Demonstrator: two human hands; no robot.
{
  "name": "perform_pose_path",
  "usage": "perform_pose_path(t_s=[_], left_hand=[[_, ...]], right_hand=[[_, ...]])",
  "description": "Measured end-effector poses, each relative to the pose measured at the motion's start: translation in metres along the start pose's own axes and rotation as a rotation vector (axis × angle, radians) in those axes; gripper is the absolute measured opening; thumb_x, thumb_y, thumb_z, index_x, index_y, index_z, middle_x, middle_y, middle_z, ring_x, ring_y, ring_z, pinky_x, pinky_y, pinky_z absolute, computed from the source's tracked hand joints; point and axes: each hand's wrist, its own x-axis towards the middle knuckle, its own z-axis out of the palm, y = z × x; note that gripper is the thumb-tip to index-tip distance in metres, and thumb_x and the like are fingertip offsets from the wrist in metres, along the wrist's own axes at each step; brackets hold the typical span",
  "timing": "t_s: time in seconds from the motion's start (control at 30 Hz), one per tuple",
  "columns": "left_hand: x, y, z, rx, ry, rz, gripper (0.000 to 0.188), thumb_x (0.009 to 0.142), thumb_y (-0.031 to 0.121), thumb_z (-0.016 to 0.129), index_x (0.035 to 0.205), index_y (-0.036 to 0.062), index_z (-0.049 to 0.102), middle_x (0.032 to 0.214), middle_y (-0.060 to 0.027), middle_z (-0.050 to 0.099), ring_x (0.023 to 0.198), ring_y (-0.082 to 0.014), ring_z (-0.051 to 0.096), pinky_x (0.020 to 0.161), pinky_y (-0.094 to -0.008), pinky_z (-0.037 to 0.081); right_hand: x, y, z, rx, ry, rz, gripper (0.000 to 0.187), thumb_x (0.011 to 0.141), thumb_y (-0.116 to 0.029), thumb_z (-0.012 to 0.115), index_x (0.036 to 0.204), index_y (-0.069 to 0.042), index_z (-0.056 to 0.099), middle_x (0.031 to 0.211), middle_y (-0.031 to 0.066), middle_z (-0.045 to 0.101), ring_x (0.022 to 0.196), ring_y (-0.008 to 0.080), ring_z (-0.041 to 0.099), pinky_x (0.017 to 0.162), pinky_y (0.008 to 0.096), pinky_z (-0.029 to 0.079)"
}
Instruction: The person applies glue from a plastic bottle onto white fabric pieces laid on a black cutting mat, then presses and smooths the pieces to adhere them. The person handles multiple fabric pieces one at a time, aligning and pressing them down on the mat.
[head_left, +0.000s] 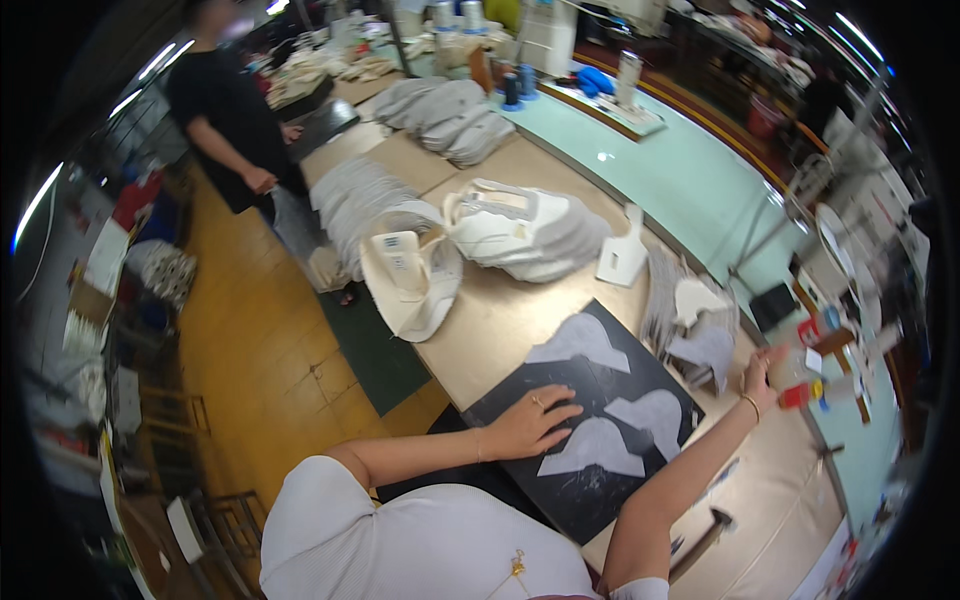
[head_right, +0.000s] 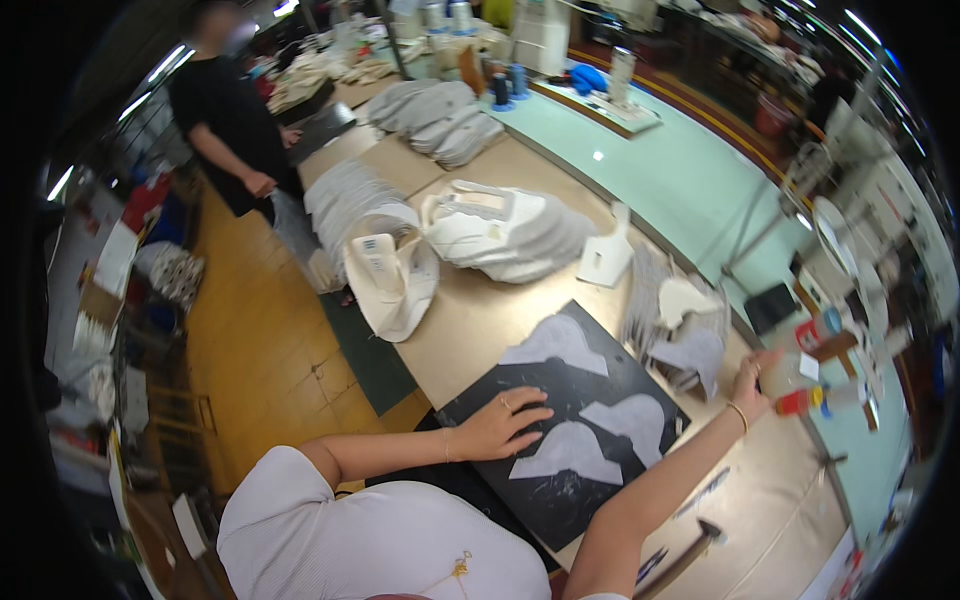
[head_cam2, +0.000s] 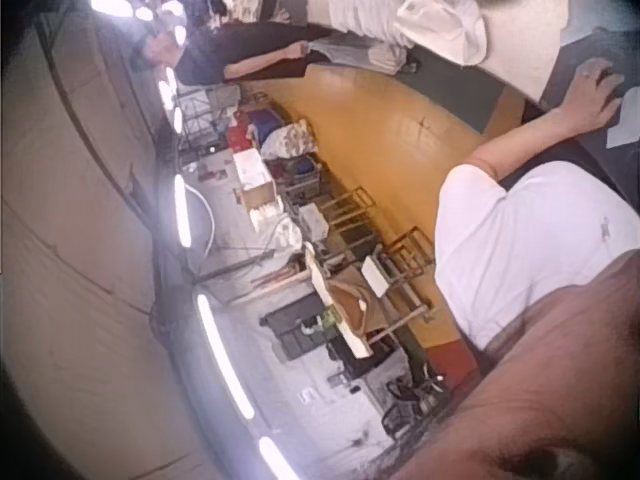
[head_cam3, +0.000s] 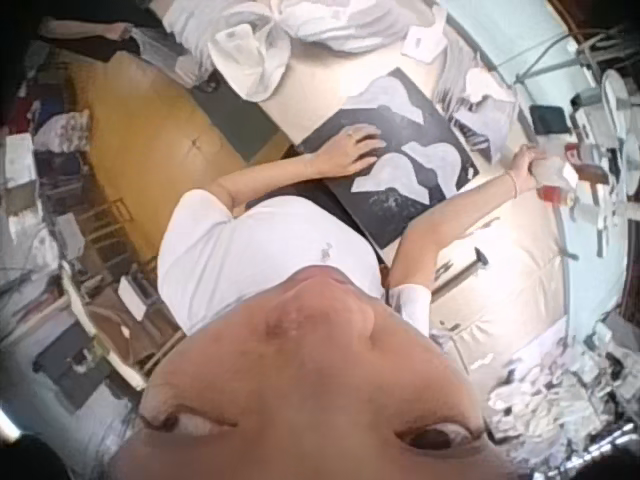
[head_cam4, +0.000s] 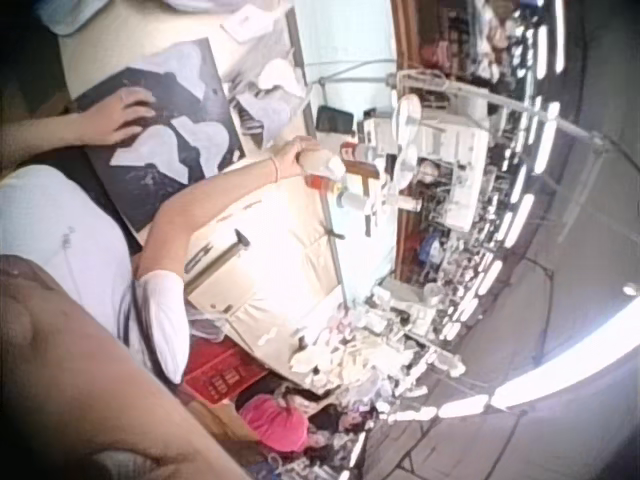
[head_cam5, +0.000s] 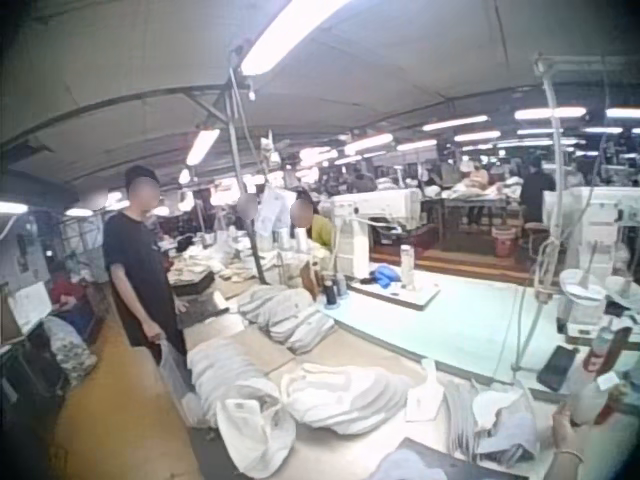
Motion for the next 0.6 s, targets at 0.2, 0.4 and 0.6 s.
perform_pose_path(t_s=[0.2,0.4,0.6], left_hand=[[-0.007,0.001,0.002,-0.006,0.007,-0.05,0.033,0.087,0.013,0.067,0.119,0.0079,0.06,0.129,-0.0141,0.05,0.125,-0.0333,0.047,0.105,-0.0451,0.039],[0.0,0.003,0.003,0.006,-0.055,-0.005,0.032,0.085,0.01,0.067,0.116,0.0075,0.062,0.115,-0.0098,0.054,0.113,-0.0294,0.051,0.101,-0.0445,0.039],[-0.003,0.002,0.005,0.017,-0.023,0.008,0.043,0.081,0.001,0.063,0.123,0.0061,0.058,0.102,-0.0094,0.053,0.105,-0.0289,0.051,0.1,-0.0427,0.04]], right_hand=[[0.035,-0.004,0.016,0.141,-0.025,0.092,0.058,0.073,-0.003,0.071,0.124,0.009,0.046,0.114,0.0167,0.045,0.113,0.043,0.058,0.095,0.0521,0.056],[0.04,-0.003,0.022,0.094,-0.076,0.075,0.065,0.076,-0.007,0.071,0.129,0.009,0.037,0.117,0.0187,0.044,0.113,0.0473,0.058,0.095,0.0505,0.056],[0.031,0.0,0.012,-0.073,-0.177,0.013,0.069,0.084,-0.028,0.065,0.134,0.01,0.036,0.118,0.0191,0.039,0.114,0.0464,0.057,0.094,0.051,0.056]])
